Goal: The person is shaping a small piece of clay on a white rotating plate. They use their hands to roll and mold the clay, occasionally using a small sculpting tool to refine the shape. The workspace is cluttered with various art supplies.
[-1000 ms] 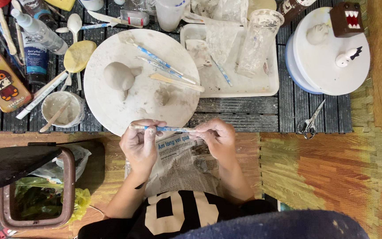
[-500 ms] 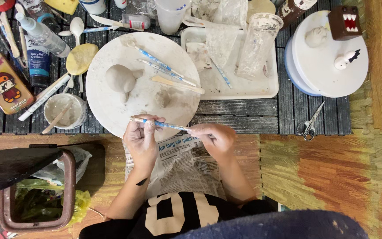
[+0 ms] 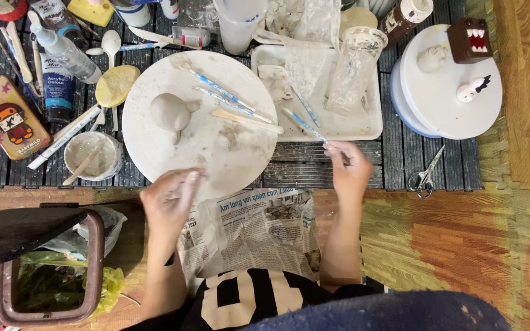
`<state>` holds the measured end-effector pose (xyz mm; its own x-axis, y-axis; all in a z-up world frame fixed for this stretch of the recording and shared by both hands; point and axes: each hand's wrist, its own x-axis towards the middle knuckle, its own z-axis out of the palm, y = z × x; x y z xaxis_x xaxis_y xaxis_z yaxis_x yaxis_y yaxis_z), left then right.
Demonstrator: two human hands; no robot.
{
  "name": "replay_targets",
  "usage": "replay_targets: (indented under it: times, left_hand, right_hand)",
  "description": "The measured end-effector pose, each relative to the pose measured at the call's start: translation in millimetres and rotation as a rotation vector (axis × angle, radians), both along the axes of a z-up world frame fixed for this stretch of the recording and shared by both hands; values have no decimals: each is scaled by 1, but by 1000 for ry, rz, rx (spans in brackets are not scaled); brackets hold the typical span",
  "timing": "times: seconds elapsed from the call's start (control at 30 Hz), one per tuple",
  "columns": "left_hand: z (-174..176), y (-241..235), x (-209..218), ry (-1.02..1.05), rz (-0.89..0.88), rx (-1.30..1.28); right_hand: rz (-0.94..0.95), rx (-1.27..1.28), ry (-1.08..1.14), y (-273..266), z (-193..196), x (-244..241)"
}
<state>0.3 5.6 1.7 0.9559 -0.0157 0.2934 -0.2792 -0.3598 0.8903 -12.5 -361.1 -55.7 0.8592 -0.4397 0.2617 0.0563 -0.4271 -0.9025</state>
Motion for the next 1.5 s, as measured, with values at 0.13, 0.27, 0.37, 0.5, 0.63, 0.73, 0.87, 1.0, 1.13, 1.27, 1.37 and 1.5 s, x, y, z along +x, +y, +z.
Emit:
replay_targets:
  times: [0.13,0.27,0.37,0.5,0.63,0.73,0.87,1.0,1.13,1.27,1.37,1.5]
  left_hand:
    - [4,15,-3,-58,138,142]
    - [-3,21,1,-283,182,395]
    - [-18,13,14,-318,132,307]
    - [-30,-7,12,-175,24,294]
    - [-21,-17,5,-178,-92,258]
    - [-10,-16,5,-156,-107,199]
    - [-6,-9,7,-110,-69,240]
    - [-11,-6,9,-118,-29,208]
    - [-14,-4,14,-97,156,237]
    - [-10,2,31,-151,343,344]
    - [-6,10,51,-250,268,290]
    - [-1,9,67,-310,231,466]
  right_hand:
    - [-147,-497,24,19,-19,9]
    - [-116,-703,2,27,-19,25]
    - [-111,-755,-14,40,-9,37]
    - [287,-494,-154,96,6,47]
    - [620,-613,-120,143,31,59]
    - [572,-661,-101,148,50,67]
    - [551,-392,-152,136,46,62]
    - [517,-227,-178,114,21,46]
    - [553,157,-12,107,1,35]
    - [643,307,-97,117,-6,34]
    - [643,269,16,124,-4,31]
    - [635,185,11,124,10,33]
